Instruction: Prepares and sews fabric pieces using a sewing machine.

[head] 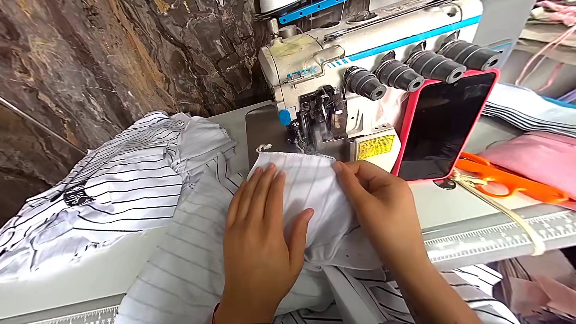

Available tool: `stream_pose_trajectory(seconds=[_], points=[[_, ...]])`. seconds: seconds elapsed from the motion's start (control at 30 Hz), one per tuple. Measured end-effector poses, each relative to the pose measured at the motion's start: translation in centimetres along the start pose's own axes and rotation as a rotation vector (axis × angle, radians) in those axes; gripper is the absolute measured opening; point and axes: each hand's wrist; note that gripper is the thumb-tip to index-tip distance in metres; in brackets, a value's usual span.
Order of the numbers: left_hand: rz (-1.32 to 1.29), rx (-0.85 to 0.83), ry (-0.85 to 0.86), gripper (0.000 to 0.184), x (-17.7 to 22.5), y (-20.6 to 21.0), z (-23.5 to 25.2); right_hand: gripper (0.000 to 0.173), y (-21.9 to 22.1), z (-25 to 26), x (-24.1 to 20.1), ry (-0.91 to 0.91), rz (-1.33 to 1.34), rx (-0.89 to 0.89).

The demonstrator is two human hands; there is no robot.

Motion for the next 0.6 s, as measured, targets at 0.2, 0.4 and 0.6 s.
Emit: stream_pose_trajectory(seconds=[0.2,0.4,0.6], points=[[0.008,-0.007,0.003,0.059,-0.1,-0.2,-0.2,0.013,0.1,-0.7,0.3,-0.039,0.047,0.034],[-0.029,0.054,0.02,0.056,0.2,0.5,-1.4,0.019,-0.9,1.2,-0.6,0.117,0.082,-0.154],[-0.02,0.078,-0.001,0.058,-0.4,1.4,-1.5,0.034,-0.4,1.5,-0.5,0.075,0.063,-0.077]])
Point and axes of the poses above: each hand's wrist, its own z-axis towards the middle knuckle, its own y-axis out of the palm, x = y × z, and after that the axes turned 7 degrees about -y, right-handed
